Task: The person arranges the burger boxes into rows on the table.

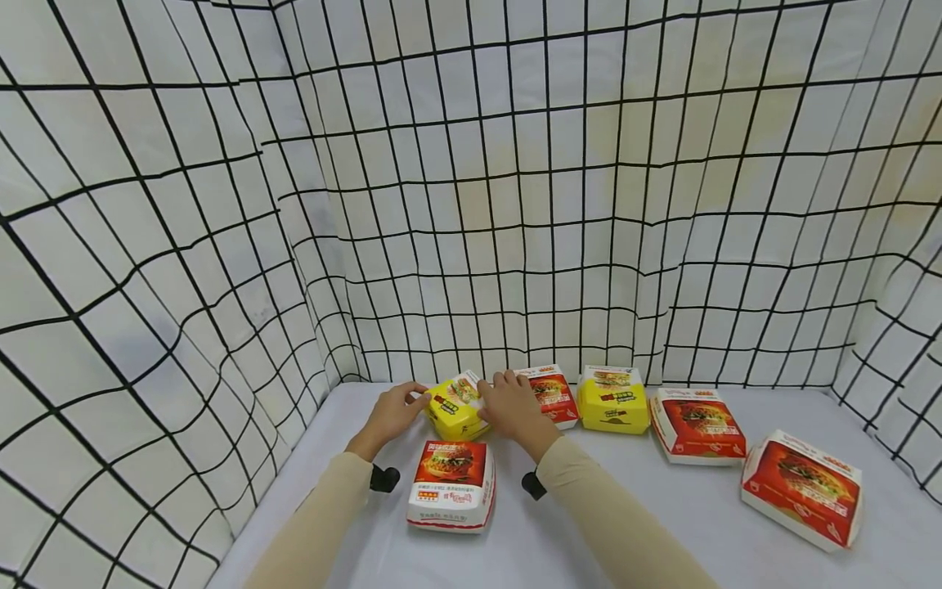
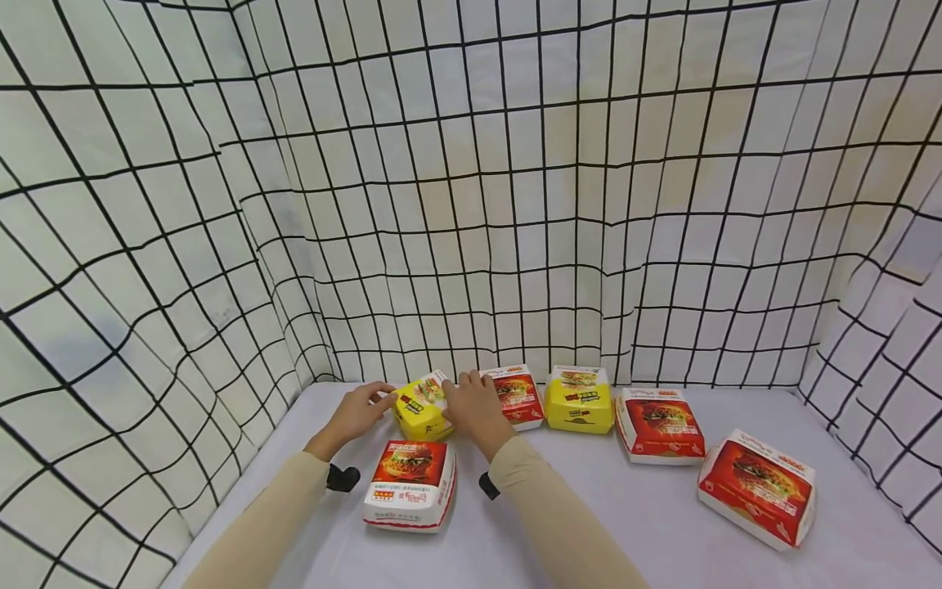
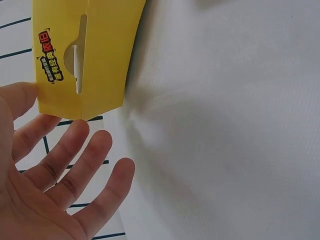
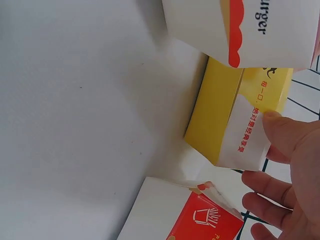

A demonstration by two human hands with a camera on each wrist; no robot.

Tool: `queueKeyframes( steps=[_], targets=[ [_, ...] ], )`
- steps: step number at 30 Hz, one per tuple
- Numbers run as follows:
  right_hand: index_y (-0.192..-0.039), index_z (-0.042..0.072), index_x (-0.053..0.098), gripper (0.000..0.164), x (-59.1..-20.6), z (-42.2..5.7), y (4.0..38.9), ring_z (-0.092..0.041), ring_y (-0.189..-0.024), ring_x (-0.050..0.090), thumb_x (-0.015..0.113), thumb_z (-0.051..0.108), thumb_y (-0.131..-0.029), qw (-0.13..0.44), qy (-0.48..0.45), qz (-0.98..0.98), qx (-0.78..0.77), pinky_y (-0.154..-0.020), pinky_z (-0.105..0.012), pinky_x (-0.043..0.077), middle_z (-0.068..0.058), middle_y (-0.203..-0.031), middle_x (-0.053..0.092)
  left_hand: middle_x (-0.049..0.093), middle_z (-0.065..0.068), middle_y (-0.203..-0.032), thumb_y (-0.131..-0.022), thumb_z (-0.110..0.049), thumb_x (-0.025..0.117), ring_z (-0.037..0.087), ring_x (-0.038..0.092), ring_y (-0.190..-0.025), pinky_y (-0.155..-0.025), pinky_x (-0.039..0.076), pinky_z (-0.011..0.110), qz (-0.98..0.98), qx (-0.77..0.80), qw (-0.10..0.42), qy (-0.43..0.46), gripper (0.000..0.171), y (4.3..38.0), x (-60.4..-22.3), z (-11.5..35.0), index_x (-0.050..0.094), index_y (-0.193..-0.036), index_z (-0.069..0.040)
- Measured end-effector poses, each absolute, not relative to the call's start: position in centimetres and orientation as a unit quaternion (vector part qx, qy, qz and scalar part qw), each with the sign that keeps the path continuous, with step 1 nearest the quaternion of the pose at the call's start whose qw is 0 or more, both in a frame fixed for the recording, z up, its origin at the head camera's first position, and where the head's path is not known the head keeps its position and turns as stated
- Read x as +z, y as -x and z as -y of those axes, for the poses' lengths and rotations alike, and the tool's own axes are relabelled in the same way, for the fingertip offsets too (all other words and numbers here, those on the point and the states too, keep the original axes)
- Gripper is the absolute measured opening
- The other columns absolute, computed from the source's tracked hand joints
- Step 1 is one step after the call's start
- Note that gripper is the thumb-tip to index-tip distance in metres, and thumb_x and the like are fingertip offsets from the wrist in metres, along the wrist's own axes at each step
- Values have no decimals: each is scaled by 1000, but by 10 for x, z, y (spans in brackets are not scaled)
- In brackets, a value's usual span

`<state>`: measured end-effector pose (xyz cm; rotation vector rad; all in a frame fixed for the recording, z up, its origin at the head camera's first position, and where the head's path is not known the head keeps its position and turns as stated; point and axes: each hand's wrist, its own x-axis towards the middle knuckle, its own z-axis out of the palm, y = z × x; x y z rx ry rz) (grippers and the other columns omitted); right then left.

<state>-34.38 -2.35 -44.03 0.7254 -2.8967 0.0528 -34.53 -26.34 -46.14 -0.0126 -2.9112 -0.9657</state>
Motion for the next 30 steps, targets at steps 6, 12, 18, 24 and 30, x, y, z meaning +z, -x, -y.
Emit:
queueKeyframes(
  steps=[6, 12, 18, 24, 30],
  targets=[
    [-141, 19, 56, 52, -441, 23, 342, -31, -130, 52, 68, 44, -97, 79, -241, 967, 18, -112, -51, 41, -11, -134, 62, 68, 12, -100, -104, -35, 58, 18, 58, -75, -63, 43, 29, 942, -333, 34, 3, 35, 347, -463, 262, 65, -129, -11],
    [-143, 19, 56, 51, -442, 19, 344, -31, -133, 51, 66, 41, -98, 74, -243, 967, 13, -114, -52, 39, -11, -137, 61, 69, 13, -110, -104, -36, 58, 16, 64, -82, -69, 50, 29, 940, -341, 23, 10, 41, 345, -466, 259, 58, -137, -10],
    [-138, 18, 59, 40, -441, 14, 346, -28, -129, 56, 65, 33, -100, 84, -257, 963, 0, -114, -51, 40, -5, -134, 67, 68, 16, -123, -101, -38, 62, 18, 68, -90, -83, 55, 41, 938, -347, 11, 17, 52, 340, -463, 257, 51, -145, -12],
    [-130, 18, 62, 30, -441, 12, 345, -26, -124, 61, 62, 28, -102, 89, -268, 959, -4, -113, -49, 41, -2, -132, 70, 66, 16, -133, -99, -43, 65, 19, 69, -95, -92, 54, 48, 937, -348, -7, 12, 64, 338, -462, 256, 44, -151, -14],
    [-127, 17, 63, 31, -438, 10, 342, -25, -122, 62, 66, 33, -100, 88, -272, 958, -1, -113, -48, 41, -1, -130, 71, 63, 15, -137, -94, -51, 68, 20, 70, -95, -92, 55, 49, 930, -366, -30, 7, 77, 338, -465, 255, 38, -156, -16]
  ],
)
